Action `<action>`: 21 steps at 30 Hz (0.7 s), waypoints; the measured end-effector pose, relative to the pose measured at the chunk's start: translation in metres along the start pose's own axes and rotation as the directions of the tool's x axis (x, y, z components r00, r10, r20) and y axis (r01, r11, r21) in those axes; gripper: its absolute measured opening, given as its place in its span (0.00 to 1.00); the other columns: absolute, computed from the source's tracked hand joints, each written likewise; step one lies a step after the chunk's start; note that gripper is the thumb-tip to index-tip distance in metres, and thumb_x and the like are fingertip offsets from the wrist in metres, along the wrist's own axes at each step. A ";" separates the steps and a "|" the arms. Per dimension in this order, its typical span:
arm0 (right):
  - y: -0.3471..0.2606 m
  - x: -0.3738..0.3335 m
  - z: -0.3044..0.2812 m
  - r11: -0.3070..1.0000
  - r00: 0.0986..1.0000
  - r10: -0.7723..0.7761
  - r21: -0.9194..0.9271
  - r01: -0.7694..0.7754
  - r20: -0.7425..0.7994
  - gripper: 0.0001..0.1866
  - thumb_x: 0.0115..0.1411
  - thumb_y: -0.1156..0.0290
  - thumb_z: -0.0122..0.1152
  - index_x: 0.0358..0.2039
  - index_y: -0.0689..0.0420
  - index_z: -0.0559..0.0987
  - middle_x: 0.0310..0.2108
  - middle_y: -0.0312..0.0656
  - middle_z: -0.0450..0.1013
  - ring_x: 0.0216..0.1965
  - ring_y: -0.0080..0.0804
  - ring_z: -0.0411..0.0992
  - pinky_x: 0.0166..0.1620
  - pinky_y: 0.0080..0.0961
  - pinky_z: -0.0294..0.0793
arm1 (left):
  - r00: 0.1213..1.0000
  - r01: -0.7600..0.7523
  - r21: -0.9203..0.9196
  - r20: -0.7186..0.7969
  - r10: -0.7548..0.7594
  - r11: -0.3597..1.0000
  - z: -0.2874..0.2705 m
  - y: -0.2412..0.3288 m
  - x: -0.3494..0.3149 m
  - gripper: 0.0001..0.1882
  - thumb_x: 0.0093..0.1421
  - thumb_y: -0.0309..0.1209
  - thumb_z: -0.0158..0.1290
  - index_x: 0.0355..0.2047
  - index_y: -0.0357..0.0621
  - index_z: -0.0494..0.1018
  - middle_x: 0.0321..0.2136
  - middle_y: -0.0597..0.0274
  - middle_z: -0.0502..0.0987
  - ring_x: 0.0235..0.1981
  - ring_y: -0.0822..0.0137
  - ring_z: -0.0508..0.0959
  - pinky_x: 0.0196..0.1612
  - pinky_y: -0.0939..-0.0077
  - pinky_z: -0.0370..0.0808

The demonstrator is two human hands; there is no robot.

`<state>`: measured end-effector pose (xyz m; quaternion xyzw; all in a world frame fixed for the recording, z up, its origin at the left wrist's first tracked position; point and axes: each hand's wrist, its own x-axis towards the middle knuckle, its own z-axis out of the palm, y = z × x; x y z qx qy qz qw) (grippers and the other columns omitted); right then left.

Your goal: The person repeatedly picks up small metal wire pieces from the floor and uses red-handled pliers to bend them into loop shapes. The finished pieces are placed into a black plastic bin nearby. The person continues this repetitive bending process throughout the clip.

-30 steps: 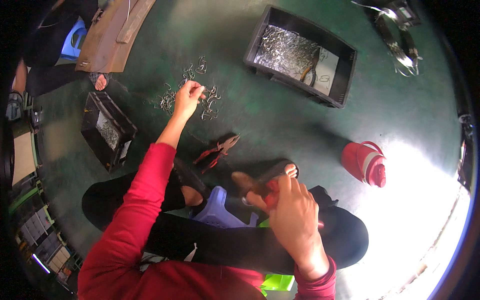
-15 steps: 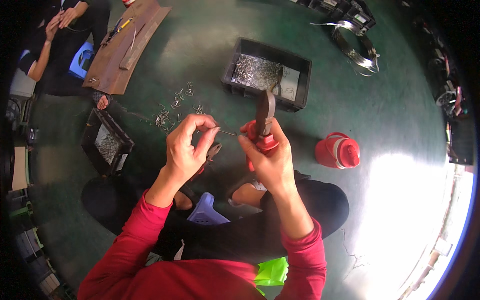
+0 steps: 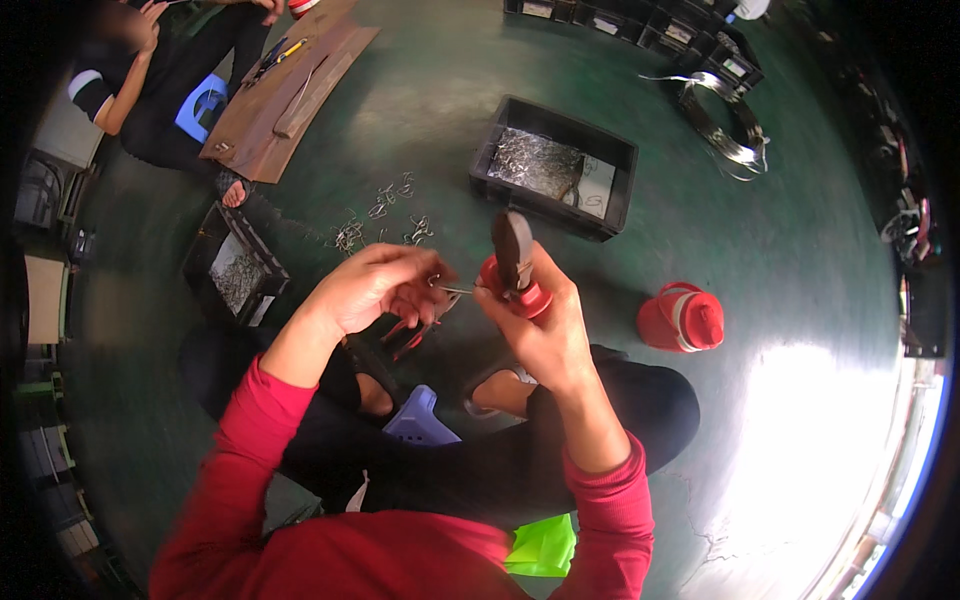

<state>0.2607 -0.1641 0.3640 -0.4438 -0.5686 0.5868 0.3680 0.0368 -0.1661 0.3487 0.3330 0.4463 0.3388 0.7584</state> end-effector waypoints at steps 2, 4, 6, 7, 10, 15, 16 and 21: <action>0.001 0.000 0.002 0.993 0.997 -0.043 -0.106 0.049 0.060 0.10 0.55 0.78 0.64 0.36 0.60 0.72 0.27 0.34 0.69 0.30 0.20 0.66 0.37 0.21 0.69 | 0.969 0.178 0.010 0.174 -0.177 0.984 -0.007 -0.001 0.002 0.19 0.67 0.41 0.50 0.41 0.34 0.76 0.27 0.59 0.79 0.22 0.70 0.79 0.24 0.81 0.74; 0.003 -0.001 0.005 0.989 0.992 -0.083 -0.113 0.093 0.092 0.10 0.55 0.78 0.64 0.36 0.61 0.72 0.28 0.36 0.70 0.31 0.21 0.67 0.38 0.22 0.69 | 0.946 0.248 -0.063 0.229 -0.228 0.967 -0.009 -0.004 0.001 0.16 0.63 0.37 0.56 0.40 0.34 0.76 0.24 0.59 0.79 0.19 0.71 0.77 0.22 0.82 0.72; 0.003 -0.001 0.007 0.986 0.987 -0.111 -0.108 0.124 0.118 0.11 0.55 0.77 0.65 0.36 0.61 0.72 0.28 0.37 0.71 0.32 0.21 0.67 0.38 0.22 0.69 | 0.922 0.278 -0.060 0.297 -0.249 0.959 -0.012 -0.004 -0.001 0.15 0.61 0.36 0.58 0.39 0.36 0.78 0.24 0.61 0.79 0.20 0.72 0.76 0.24 0.82 0.72; 0.002 -0.001 0.009 0.988 0.990 -0.097 -0.107 0.108 0.105 0.11 0.55 0.77 0.65 0.36 0.61 0.73 0.28 0.37 0.71 0.32 0.21 0.67 0.38 0.22 0.70 | 0.929 0.277 -0.097 0.280 -0.241 0.956 -0.012 -0.005 -0.003 0.12 0.60 0.34 0.59 0.38 0.36 0.78 0.24 0.62 0.79 0.19 0.75 0.74 0.23 0.83 0.70; 0.001 0.002 0.010 0.985 0.996 -0.030 -0.168 0.044 0.081 0.10 0.56 0.77 0.65 0.36 0.61 0.72 0.28 0.36 0.71 0.30 0.20 0.67 0.36 0.20 0.69 | 0.997 0.018 -0.011 0.075 -0.017 1.000 -0.006 -0.011 -0.008 0.09 0.60 0.29 0.58 0.36 0.34 0.76 0.23 0.61 0.78 0.17 0.76 0.73 0.21 0.83 0.69; 0.004 0.005 0.009 0.911 0.965 0.224 -0.381 -0.159 0.134 0.09 0.58 0.74 0.65 0.35 0.60 0.73 0.26 0.31 0.68 0.26 0.15 0.64 0.30 0.17 0.65 | 0.850 -0.354 0.451 -0.211 0.483 0.820 -0.011 -0.018 -0.022 0.06 0.63 0.25 0.54 0.38 0.35 0.75 0.25 0.66 0.77 0.23 0.82 0.74 0.23 0.86 0.68; 0.006 0.004 0.012 0.891 0.950 0.271 -0.414 -0.186 0.156 0.09 0.58 0.74 0.65 0.35 0.61 0.73 0.26 0.31 0.68 0.25 0.15 0.63 0.30 0.17 0.65 | 0.811 -0.386 0.497 -0.217 0.543 0.777 -0.013 -0.020 -0.022 0.06 0.63 0.24 0.54 0.39 0.35 0.75 0.25 0.67 0.77 0.23 0.82 0.73 0.23 0.86 0.68; 0.013 0.005 0.025 0.860 0.888 0.406 -0.419 -0.292 0.215 0.11 0.59 0.72 0.64 0.39 0.62 0.75 0.28 0.33 0.70 0.31 0.19 0.67 0.38 0.21 0.69 | 0.672 -0.546 0.566 -0.143 0.726 0.617 -0.024 -0.027 -0.018 0.10 0.63 0.20 0.52 0.44 0.38 0.78 0.26 0.69 0.73 0.22 0.82 0.70 0.23 0.87 0.66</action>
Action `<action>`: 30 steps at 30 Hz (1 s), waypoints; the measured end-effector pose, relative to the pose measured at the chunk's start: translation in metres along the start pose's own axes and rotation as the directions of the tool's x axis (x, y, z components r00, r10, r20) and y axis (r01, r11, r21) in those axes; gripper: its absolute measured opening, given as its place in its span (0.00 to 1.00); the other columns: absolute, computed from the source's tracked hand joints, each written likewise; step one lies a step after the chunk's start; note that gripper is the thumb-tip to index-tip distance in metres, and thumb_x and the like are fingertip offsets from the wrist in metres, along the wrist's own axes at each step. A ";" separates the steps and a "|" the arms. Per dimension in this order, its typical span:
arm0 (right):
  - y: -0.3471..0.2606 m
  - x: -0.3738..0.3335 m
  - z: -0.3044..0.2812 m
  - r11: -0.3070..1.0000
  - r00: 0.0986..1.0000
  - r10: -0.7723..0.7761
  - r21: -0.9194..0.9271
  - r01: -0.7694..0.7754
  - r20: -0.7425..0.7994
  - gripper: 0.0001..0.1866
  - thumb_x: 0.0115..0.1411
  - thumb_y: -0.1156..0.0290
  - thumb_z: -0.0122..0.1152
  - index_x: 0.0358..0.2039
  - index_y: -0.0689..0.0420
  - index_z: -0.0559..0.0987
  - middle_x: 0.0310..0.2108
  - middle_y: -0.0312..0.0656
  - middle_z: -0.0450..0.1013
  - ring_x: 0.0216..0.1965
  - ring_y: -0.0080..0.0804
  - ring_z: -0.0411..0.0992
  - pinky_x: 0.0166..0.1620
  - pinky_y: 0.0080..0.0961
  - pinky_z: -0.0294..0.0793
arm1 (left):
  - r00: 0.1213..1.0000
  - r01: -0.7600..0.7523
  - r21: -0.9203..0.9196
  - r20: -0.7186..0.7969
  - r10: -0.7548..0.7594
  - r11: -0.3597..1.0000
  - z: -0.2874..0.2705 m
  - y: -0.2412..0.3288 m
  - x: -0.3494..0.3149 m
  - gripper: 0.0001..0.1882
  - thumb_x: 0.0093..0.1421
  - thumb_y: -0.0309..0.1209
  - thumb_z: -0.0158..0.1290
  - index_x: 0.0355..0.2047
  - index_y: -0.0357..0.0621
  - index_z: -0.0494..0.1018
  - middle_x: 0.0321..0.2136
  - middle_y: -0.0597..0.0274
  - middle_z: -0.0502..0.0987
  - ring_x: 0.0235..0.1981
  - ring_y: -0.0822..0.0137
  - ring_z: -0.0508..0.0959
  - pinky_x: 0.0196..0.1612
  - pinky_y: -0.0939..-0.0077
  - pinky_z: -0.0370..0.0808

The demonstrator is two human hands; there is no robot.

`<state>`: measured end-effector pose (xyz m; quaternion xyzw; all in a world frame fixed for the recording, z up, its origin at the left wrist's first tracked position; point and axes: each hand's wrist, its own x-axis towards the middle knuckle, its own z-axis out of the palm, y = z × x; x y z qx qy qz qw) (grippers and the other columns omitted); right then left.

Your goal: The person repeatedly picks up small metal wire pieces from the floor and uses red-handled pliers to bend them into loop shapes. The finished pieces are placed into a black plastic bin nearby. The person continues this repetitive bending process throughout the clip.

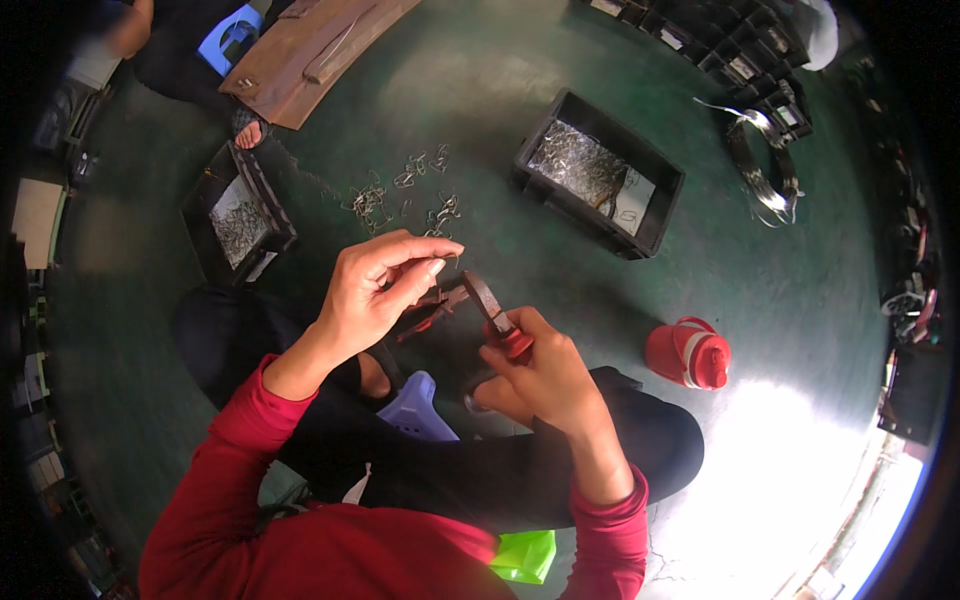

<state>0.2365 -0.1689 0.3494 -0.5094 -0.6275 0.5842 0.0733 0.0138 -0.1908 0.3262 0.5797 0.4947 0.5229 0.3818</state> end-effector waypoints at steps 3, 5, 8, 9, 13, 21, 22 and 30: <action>-0.004 0.002 0.002 1.000 0.999 -0.020 -0.019 0.021 0.030 0.12 0.59 0.73 0.64 0.41 0.62 0.75 0.28 0.34 0.71 0.30 0.18 0.68 0.35 0.20 0.69 | 0.998 0.054 -0.025 0.040 -0.053 0.998 -0.005 -0.003 0.000 0.11 0.63 0.20 0.52 0.44 0.39 0.80 0.24 0.70 0.71 0.21 0.82 0.68 0.22 0.86 0.64; -0.007 0.004 0.003 0.999 0.999 -0.021 -0.043 0.022 0.035 0.12 0.59 0.73 0.64 0.41 0.62 0.75 0.28 0.34 0.71 0.29 0.17 0.67 0.33 0.19 0.68 | 0.989 0.137 -0.090 0.072 -0.131 0.986 -0.006 -0.003 -0.001 0.11 0.63 0.21 0.51 0.44 0.39 0.80 0.24 0.69 0.71 0.21 0.82 0.68 0.22 0.85 0.63; -0.010 0.004 0.003 1.000 0.998 0.022 -0.022 -0.021 0.056 0.12 0.59 0.73 0.64 0.41 0.61 0.75 0.27 0.34 0.71 0.27 0.16 0.67 0.31 0.18 0.67 | 0.972 0.213 -0.129 0.124 -0.198 0.968 -0.009 -0.002 0.000 0.10 0.64 0.22 0.51 0.43 0.39 0.80 0.24 0.69 0.72 0.21 0.82 0.68 0.23 0.84 0.63; -0.011 0.004 0.003 0.999 0.998 0.021 -0.026 -0.020 0.059 0.12 0.59 0.73 0.64 0.41 0.61 0.75 0.27 0.33 0.71 0.27 0.16 0.67 0.31 0.18 0.67 | 0.968 0.228 -0.141 0.139 -0.208 0.964 -0.010 -0.001 0.000 0.10 0.64 0.22 0.51 0.43 0.39 0.80 0.24 0.68 0.72 0.21 0.82 0.68 0.23 0.84 0.63; -0.014 0.003 0.003 0.999 0.998 0.005 -0.035 -0.003 0.068 0.12 0.59 0.73 0.64 0.41 0.62 0.75 0.27 0.33 0.71 0.27 0.16 0.66 0.31 0.18 0.67 | 0.931 0.345 -0.231 0.208 -0.300 0.910 -0.012 0.000 0.002 0.10 0.64 0.23 0.51 0.43 0.39 0.80 0.23 0.69 0.72 0.20 0.82 0.67 0.23 0.84 0.63; -0.011 -0.001 0.002 1.000 0.996 0.003 -0.031 0.000 0.088 0.12 0.59 0.73 0.64 0.41 0.62 0.74 0.28 0.33 0.71 0.29 0.17 0.67 0.32 0.18 0.67 | 0.870 0.475 -0.306 0.308 -0.386 0.825 -0.015 0.002 0.003 0.10 0.64 0.24 0.50 0.42 0.37 0.80 0.21 0.69 0.71 0.20 0.81 0.67 0.22 0.85 0.62; -0.011 -0.001 0.002 0.999 0.996 0.002 -0.034 0.001 0.088 0.12 0.59 0.73 0.64 0.41 0.62 0.74 0.28 0.33 0.71 0.29 0.17 0.67 0.32 0.18 0.67 | 0.866 0.482 -0.315 0.311 -0.391 0.817 -0.015 0.002 0.003 0.10 0.65 0.24 0.50 0.42 0.37 0.80 0.21 0.69 0.71 0.20 0.81 0.67 0.22 0.85 0.62; -0.015 -0.003 0.003 0.994 0.999 -0.006 -0.108 0.010 0.040 0.11 0.58 0.72 0.64 0.39 0.64 0.75 0.27 0.37 0.73 0.29 0.18 0.68 0.34 0.20 0.69 | 0.887 0.435 -0.262 0.292 -0.359 0.862 -0.014 0.003 0.002 0.11 0.66 0.25 0.49 0.45 0.40 0.79 0.21 0.69 0.71 0.19 0.82 0.66 0.22 0.85 0.62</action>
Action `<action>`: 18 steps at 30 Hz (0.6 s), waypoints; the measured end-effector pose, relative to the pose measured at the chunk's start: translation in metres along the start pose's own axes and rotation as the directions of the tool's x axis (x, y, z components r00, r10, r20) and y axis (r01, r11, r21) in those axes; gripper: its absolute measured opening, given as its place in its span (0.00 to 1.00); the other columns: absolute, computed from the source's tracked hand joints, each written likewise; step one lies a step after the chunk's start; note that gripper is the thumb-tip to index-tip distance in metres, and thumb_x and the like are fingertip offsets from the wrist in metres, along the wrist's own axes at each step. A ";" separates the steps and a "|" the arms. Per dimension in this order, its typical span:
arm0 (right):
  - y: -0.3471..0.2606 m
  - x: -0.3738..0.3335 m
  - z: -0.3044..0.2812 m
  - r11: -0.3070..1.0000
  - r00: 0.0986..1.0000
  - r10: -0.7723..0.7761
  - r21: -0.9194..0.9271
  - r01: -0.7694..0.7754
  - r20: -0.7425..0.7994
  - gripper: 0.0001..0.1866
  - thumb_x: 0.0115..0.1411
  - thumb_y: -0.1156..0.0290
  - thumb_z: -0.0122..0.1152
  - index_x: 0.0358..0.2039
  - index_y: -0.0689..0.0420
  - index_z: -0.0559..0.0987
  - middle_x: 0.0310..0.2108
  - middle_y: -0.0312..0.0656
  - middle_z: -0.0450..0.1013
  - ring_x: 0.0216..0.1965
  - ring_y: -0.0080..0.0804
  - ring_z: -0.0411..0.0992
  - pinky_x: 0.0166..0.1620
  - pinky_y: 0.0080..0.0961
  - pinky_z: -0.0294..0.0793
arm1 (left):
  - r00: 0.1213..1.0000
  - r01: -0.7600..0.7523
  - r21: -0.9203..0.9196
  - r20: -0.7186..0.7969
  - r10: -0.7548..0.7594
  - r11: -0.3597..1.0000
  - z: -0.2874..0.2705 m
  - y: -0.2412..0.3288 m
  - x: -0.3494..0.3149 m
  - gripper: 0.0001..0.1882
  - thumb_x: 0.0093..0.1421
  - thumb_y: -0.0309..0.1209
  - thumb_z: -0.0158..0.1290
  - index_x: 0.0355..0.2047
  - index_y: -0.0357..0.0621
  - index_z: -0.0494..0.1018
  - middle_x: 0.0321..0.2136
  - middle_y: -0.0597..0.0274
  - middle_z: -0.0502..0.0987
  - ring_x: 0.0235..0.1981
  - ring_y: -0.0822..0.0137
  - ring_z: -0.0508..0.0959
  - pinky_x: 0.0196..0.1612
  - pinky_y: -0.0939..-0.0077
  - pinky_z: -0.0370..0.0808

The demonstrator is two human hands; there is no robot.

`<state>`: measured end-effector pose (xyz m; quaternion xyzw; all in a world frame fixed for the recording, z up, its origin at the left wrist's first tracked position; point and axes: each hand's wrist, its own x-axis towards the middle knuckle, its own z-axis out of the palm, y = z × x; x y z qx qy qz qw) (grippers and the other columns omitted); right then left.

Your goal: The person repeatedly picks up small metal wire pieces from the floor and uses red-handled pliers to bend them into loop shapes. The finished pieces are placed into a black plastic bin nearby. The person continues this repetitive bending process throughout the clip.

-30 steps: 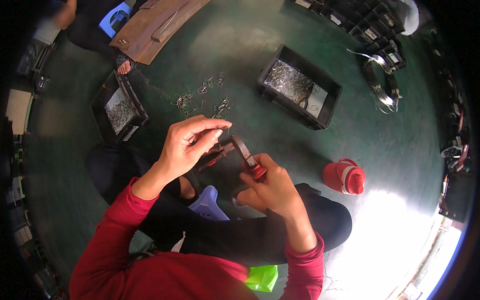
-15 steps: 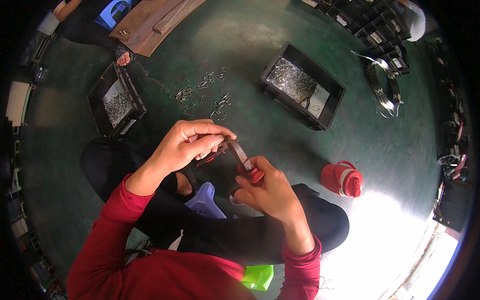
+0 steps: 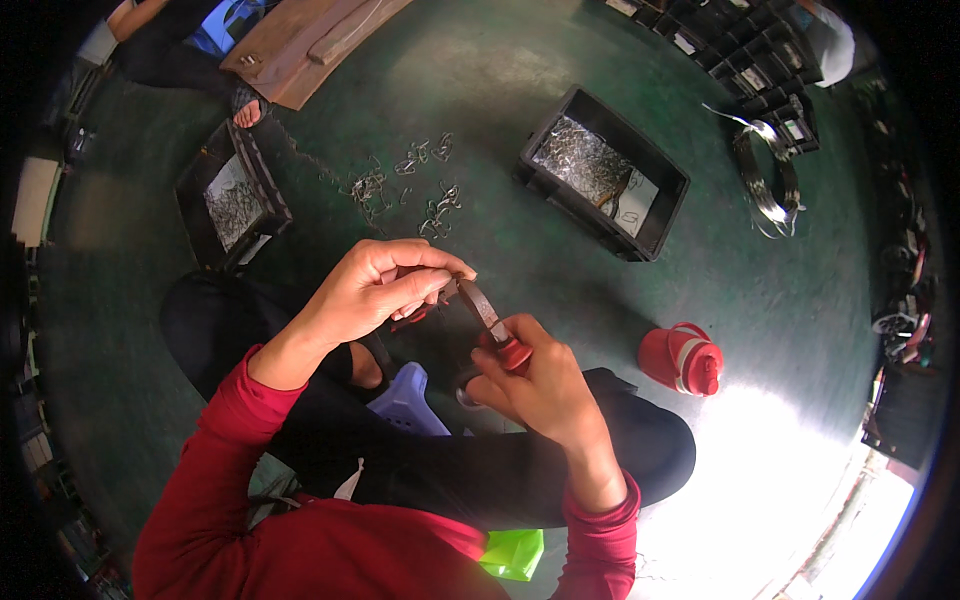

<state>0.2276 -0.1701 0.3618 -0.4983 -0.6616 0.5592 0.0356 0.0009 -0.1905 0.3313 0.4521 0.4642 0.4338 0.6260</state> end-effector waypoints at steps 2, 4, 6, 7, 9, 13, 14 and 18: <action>0.000 0.000 0.001 0.999 0.998 -0.039 -0.034 0.037 -0.046 0.11 0.58 0.73 0.65 0.37 0.64 0.75 0.26 0.39 0.74 0.29 0.20 0.69 0.36 0.21 0.70 | 0.999 -0.042 0.080 0.029 0.039 0.996 0.000 0.001 -0.002 0.12 0.66 0.26 0.49 0.46 0.41 0.79 0.20 0.70 0.71 0.18 0.82 0.66 0.21 0.85 0.62; 0.001 0.001 0.002 0.999 0.998 -0.031 -0.044 0.028 -0.059 0.11 0.57 0.73 0.65 0.36 0.64 0.75 0.27 0.41 0.74 0.29 0.22 0.70 0.37 0.23 0.71 | 0.998 -0.050 0.106 0.048 0.045 0.993 0.001 0.001 -0.004 0.12 0.67 0.26 0.48 0.47 0.41 0.78 0.19 0.70 0.71 0.18 0.82 0.66 0.21 0.85 0.63; 0.004 0.004 0.004 0.996 0.992 -0.074 -0.066 0.067 -0.104 0.11 0.55 0.73 0.66 0.35 0.64 0.75 0.25 0.43 0.75 0.27 0.27 0.72 0.36 0.25 0.72 | 0.997 -0.046 0.072 0.063 0.041 0.996 0.002 0.002 -0.006 0.13 0.67 0.26 0.47 0.48 0.41 0.78 0.18 0.69 0.71 0.18 0.82 0.67 0.22 0.84 0.64; 0.006 0.007 0.006 0.990 0.983 -0.120 -0.085 0.109 -0.142 0.11 0.54 0.72 0.67 0.34 0.64 0.75 0.24 0.44 0.75 0.25 0.32 0.73 0.34 0.27 0.72 | 0.997 -0.073 0.124 0.047 0.068 0.990 0.004 0.001 -0.007 0.13 0.67 0.25 0.47 0.48 0.40 0.78 0.17 0.69 0.71 0.18 0.81 0.68 0.23 0.84 0.65; 0.010 0.009 0.008 0.981 0.969 -0.167 -0.124 0.146 -0.180 0.12 0.53 0.71 0.67 0.33 0.63 0.75 0.23 0.46 0.76 0.24 0.36 0.75 0.32 0.29 0.73 | 0.989 -0.147 0.209 0.024 0.145 0.967 0.007 0.000 -0.008 0.13 0.66 0.25 0.46 0.47 0.40 0.78 0.16 0.68 0.71 0.19 0.81 0.70 0.23 0.83 0.67; 0.013 0.012 0.010 0.978 0.970 -0.147 -0.173 0.114 -0.191 0.12 0.53 0.71 0.67 0.33 0.63 0.75 0.23 0.47 0.75 0.24 0.36 0.74 0.32 0.29 0.72 | 0.984 -0.155 0.267 -0.042 0.172 0.951 0.013 -0.003 -0.013 0.13 0.66 0.25 0.46 0.46 0.40 0.78 0.15 0.66 0.71 0.18 0.80 0.72 0.23 0.82 0.68; 0.013 0.013 0.011 0.977 0.969 -0.153 -0.177 0.119 -0.195 0.12 0.53 0.72 0.68 0.33 0.63 0.75 0.22 0.48 0.75 0.24 0.36 0.74 0.32 0.29 0.72 | 0.980 -0.170 0.271 -0.058 0.192 0.947 0.015 -0.004 -0.013 0.13 0.66 0.24 0.46 0.46 0.39 0.78 0.15 0.66 0.71 0.18 0.80 0.71 0.22 0.82 0.67; 0.015 0.017 0.015 0.984 0.965 -0.122 -0.158 0.087 -0.232 0.12 0.53 0.72 0.68 0.33 0.63 0.75 0.24 0.48 0.74 0.24 0.37 0.73 0.32 0.29 0.71 | 0.980 -0.144 0.247 -0.097 0.172 0.958 0.018 -0.004 -0.014 0.13 0.66 0.24 0.46 0.47 0.38 0.77 0.14 0.66 0.71 0.18 0.81 0.70 0.21 0.83 0.67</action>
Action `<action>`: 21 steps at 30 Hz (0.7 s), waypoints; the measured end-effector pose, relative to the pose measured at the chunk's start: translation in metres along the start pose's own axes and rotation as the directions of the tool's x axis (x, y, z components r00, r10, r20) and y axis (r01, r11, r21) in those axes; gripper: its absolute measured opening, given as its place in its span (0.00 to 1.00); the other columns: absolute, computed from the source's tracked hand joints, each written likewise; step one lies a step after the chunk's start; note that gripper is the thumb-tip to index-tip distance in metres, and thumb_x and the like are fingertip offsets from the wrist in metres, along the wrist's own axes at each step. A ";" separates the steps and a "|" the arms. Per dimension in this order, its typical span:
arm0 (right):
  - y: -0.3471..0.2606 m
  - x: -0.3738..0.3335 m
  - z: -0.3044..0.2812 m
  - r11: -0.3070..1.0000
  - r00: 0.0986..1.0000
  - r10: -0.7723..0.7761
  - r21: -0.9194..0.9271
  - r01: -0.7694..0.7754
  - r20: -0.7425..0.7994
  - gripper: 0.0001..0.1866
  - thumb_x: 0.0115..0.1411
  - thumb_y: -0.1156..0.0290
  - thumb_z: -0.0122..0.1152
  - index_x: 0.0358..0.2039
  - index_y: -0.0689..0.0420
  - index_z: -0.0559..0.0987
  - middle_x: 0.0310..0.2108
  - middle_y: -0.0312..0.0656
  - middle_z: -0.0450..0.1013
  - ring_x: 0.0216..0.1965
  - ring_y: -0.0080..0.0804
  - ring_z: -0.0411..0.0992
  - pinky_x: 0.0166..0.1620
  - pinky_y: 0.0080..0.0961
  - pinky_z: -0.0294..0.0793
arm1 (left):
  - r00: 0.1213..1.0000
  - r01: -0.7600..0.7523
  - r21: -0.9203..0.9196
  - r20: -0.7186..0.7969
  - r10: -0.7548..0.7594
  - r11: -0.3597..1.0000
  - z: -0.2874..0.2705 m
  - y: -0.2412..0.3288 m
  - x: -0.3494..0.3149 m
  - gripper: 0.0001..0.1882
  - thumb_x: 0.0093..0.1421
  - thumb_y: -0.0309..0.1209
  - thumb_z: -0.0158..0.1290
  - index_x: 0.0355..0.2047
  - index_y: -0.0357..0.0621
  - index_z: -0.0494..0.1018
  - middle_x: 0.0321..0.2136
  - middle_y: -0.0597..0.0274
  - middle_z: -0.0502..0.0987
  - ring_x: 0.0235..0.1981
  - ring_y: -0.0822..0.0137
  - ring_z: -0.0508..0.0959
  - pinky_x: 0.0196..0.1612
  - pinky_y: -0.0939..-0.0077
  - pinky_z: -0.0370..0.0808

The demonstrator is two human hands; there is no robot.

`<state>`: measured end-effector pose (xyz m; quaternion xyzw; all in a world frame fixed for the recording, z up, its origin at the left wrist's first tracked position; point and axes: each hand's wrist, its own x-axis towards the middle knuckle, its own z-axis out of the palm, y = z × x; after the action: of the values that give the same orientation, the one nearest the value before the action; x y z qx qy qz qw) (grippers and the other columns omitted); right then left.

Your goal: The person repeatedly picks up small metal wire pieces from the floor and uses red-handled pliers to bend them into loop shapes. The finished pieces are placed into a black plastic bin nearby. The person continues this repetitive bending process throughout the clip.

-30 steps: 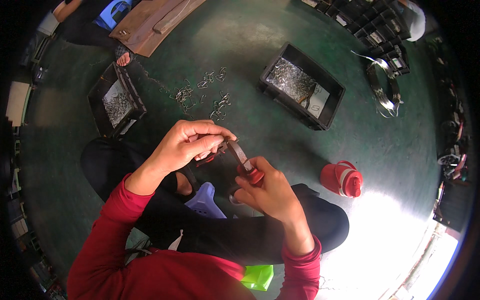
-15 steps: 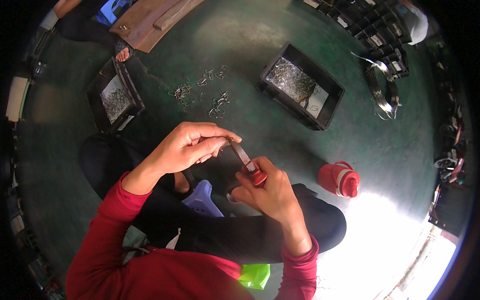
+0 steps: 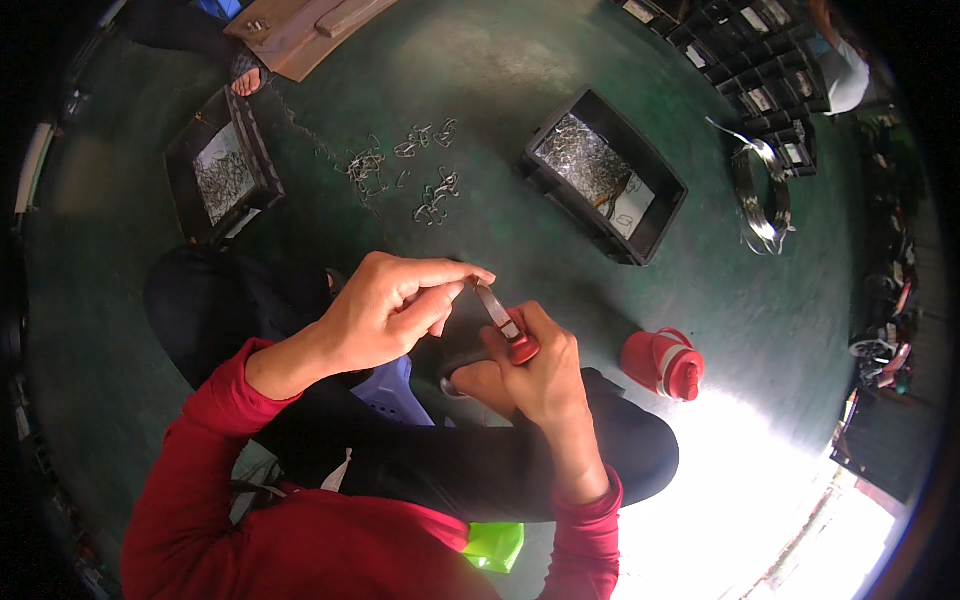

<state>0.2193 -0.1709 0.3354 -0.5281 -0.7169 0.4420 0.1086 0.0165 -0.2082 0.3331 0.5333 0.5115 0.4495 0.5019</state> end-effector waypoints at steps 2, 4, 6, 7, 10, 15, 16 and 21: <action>0.002 0.001 0.003 1.000 1.000 0.024 -0.009 -0.024 -0.020 0.12 0.52 0.72 0.68 0.32 0.63 0.74 0.24 0.47 0.73 0.24 0.37 0.72 0.32 0.28 0.71 | 1.000 0.003 -0.002 -0.009 -0.003 1.000 0.001 0.001 -0.002 0.13 0.66 0.24 0.45 0.47 0.37 0.77 0.14 0.66 0.71 0.17 0.82 0.69 0.20 0.83 0.66; 0.004 0.001 0.004 1.000 0.999 0.001 -0.024 -0.002 -0.036 0.11 0.52 0.73 0.68 0.32 0.63 0.74 0.25 0.48 0.73 0.25 0.39 0.73 0.32 0.29 0.71 | 1.000 0.015 -0.012 -0.014 -0.016 1.000 0.002 0.002 -0.004 0.14 0.66 0.24 0.45 0.48 0.37 0.76 0.15 0.66 0.71 0.17 0.83 0.69 0.19 0.83 0.65; 0.005 0.001 0.006 0.999 0.998 -0.008 -0.039 0.006 -0.055 0.12 0.52 0.74 0.68 0.32 0.62 0.74 0.26 0.49 0.73 0.26 0.41 0.74 0.32 0.30 0.72 | 0.999 0.015 -0.018 -0.030 -0.016 1.000 0.004 0.003 -0.005 0.14 0.66 0.23 0.45 0.48 0.36 0.76 0.15 0.66 0.71 0.16 0.83 0.68 0.18 0.84 0.64; 0.006 0.002 0.008 0.999 0.998 -0.016 -0.045 0.013 -0.069 0.12 0.52 0.74 0.68 0.32 0.62 0.74 0.27 0.49 0.74 0.27 0.43 0.74 0.33 0.31 0.72 | 0.999 0.010 -0.019 -0.044 -0.011 1.000 0.006 0.003 -0.005 0.14 0.66 0.23 0.45 0.48 0.36 0.76 0.15 0.66 0.72 0.16 0.84 0.68 0.18 0.84 0.64; 0.006 0.002 0.012 0.998 0.993 -0.027 -0.063 0.020 -0.114 0.12 0.51 0.74 0.68 0.33 0.61 0.73 0.29 0.50 0.74 0.30 0.47 0.76 0.33 0.34 0.73 | 0.996 0.020 -0.058 -0.083 -0.025 0.998 0.011 0.003 -0.007 0.14 0.67 0.23 0.44 0.49 0.35 0.75 0.16 0.66 0.72 0.16 0.84 0.67 0.18 0.84 0.64; 0.004 0.004 0.016 0.992 0.979 -0.083 -0.107 0.063 -0.185 0.12 0.51 0.75 0.67 0.34 0.60 0.73 0.30 0.50 0.74 0.31 0.50 0.76 0.34 0.37 0.73 | 0.987 0.102 -0.163 -0.104 -0.120 0.981 0.018 0.006 -0.011 0.15 0.68 0.23 0.43 0.51 0.35 0.74 0.17 0.67 0.71 0.17 0.83 0.68 0.19 0.85 0.66; 0.003 0.004 0.017 0.991 0.977 -0.085 -0.120 0.062 -0.198 0.12 0.51 0.75 0.67 0.33 0.60 0.73 0.30 0.50 0.74 0.32 0.50 0.76 0.34 0.37 0.73 | 0.986 0.111 -0.179 -0.106 -0.131 0.978 0.019 0.006 -0.012 0.15 0.68 0.24 0.43 0.51 0.35 0.73 0.18 0.67 0.71 0.17 0.83 0.69 0.19 0.85 0.66; 0.005 0.005 0.020 0.983 0.963 -0.125 -0.164 0.087 -0.239 0.12 0.50 0.76 0.67 0.33 0.61 0.73 0.31 0.49 0.74 0.32 0.51 0.76 0.34 0.37 0.73 | 0.984 0.105 -0.195 -0.120 -0.130 0.975 0.021 0.004 -0.012 0.14 0.68 0.24 0.44 0.51 0.36 0.73 0.18 0.67 0.71 0.18 0.82 0.70 0.20 0.85 0.67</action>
<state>0.2083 -0.1765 0.3181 -0.5468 -0.7566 0.3099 0.1804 0.0368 -0.2218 0.3352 0.4214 0.5296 0.4994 0.5409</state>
